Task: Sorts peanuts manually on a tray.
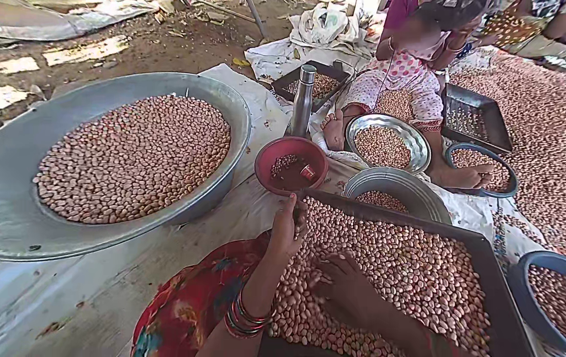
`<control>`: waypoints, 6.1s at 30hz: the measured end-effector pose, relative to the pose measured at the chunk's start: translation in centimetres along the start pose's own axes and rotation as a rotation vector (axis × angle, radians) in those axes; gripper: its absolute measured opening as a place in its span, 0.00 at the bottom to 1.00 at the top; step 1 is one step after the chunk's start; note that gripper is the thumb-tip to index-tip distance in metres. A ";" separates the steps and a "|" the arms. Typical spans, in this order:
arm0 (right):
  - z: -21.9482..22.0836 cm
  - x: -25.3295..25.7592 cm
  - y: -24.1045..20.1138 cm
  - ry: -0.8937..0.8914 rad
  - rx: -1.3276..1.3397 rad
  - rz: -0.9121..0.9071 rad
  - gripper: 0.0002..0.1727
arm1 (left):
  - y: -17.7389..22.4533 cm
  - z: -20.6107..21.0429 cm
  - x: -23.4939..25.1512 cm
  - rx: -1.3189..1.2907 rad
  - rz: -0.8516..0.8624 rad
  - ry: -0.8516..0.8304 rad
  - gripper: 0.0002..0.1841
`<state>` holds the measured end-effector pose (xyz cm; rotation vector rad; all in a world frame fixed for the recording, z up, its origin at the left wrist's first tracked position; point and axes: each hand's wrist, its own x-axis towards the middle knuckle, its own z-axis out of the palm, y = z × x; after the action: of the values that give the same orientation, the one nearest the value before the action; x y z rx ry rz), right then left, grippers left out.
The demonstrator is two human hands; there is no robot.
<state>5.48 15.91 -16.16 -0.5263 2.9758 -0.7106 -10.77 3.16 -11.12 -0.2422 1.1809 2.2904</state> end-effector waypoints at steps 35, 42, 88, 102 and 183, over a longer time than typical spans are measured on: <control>-8.8 6.4 4.7 0.112 0.167 0.588 0.18 | -2.4 3.0 -0.6 1.976 -0.186 -0.212 0.21; -6.0 9.2 3.9 -0.152 -0.127 0.528 0.20 | -2.7 2.8 -0.7 2.036 -0.200 -0.240 0.21; -6.8 -3.7 0.6 -0.308 -0.213 0.486 0.14 | -2.8 3.0 -2.5 2.159 -0.307 -0.375 0.18; -11.1 -1.8 2.1 0.149 0.047 0.580 0.17 | -2.5 2.8 -1.8 2.125 -0.308 -0.318 0.21; -9.4 -4.8 2.8 -0.226 -0.225 0.819 0.18 | -6.3 1.2 -2.3 0.898 -0.561 -0.509 0.19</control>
<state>8.05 23.90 -9.14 0.5593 2.6846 -0.2158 -5.33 6.19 -13.91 0.2997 1.4777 1.0953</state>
